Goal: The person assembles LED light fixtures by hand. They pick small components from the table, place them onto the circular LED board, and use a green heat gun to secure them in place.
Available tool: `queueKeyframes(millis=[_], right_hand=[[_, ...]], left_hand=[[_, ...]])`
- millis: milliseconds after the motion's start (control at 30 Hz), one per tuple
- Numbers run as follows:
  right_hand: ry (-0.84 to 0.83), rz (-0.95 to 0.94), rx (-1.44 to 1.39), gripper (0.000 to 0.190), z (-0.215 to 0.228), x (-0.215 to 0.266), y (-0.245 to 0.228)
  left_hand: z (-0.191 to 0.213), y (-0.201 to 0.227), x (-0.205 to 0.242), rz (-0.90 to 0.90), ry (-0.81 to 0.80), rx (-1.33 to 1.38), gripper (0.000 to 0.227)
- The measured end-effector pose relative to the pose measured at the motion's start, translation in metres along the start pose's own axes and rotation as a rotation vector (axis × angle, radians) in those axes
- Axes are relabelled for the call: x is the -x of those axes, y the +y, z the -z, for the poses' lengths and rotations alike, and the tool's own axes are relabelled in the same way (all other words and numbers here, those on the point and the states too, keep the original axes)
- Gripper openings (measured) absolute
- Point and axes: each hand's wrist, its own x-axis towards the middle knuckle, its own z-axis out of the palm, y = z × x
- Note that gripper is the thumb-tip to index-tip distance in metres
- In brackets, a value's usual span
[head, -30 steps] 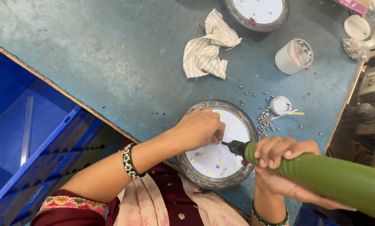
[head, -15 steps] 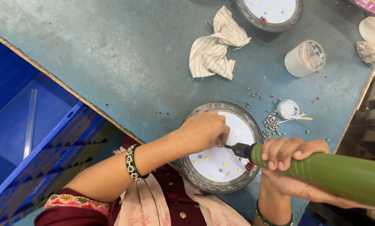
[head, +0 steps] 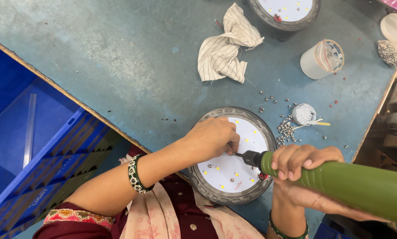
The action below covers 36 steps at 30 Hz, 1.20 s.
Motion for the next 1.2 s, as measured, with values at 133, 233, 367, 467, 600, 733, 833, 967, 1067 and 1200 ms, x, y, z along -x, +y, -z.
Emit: queueKeyframes(millis=[133, 233, 367, 467, 600, 733, 833, 967, 1067, 1200], right_hand=[[0.008, 0.001, 0.027, 0.118, -0.003, 0.000, 0.000], [0.016, -0.016, 0.013, 0.119, -0.007, -0.002, 0.001], [0.010, -0.015, 0.031, 0.117, -0.011, 0.000, 0.000], [0.029, -0.012, 0.058, 0.117, -0.011, 0.002, 0.000], [0.018, -0.003, 0.047, 0.118, -0.010, 0.001, 0.003], [-0.002, -0.007, 0.010, 0.119, -0.009, -0.003, 0.003], [-0.041, -0.015, 0.009, 0.120, -0.009, -0.005, 0.001], [-0.018, -0.002, 0.027, 0.119, -0.010, -0.003, 0.001], [-0.011, 0.010, 0.049, 0.119, -0.013, -0.001, 0.004], [-0.005, 0.020, 0.072, 0.119, -0.016, -0.002, 0.007]], left_hand=[[-0.002, -0.001, 0.006, -0.007, 0.039, 0.025, 0.008], [0.000, -0.001, 0.008, -0.006, 0.046, 0.021, 0.008], [0.000, 0.001, 0.009, 0.002, 0.060, 0.012, 0.008], [0.000, 0.001, 0.009, 0.013, 0.062, 0.006, 0.007], [-0.002, 0.000, 0.009, 0.004, 0.082, -0.015, 0.006], [-0.003, 0.000, 0.010, -0.023, 0.108, -0.016, 0.005], [-0.004, -0.001, 0.011, -0.024, 0.110, -0.014, 0.007], [-0.005, -0.001, 0.011, -0.027, 0.112, -0.016, 0.007], [-0.006, -0.001, 0.013, -0.044, 0.126, -0.009, 0.007], [-0.008, -0.003, 0.013, -0.044, 0.124, -0.010, 0.005]])
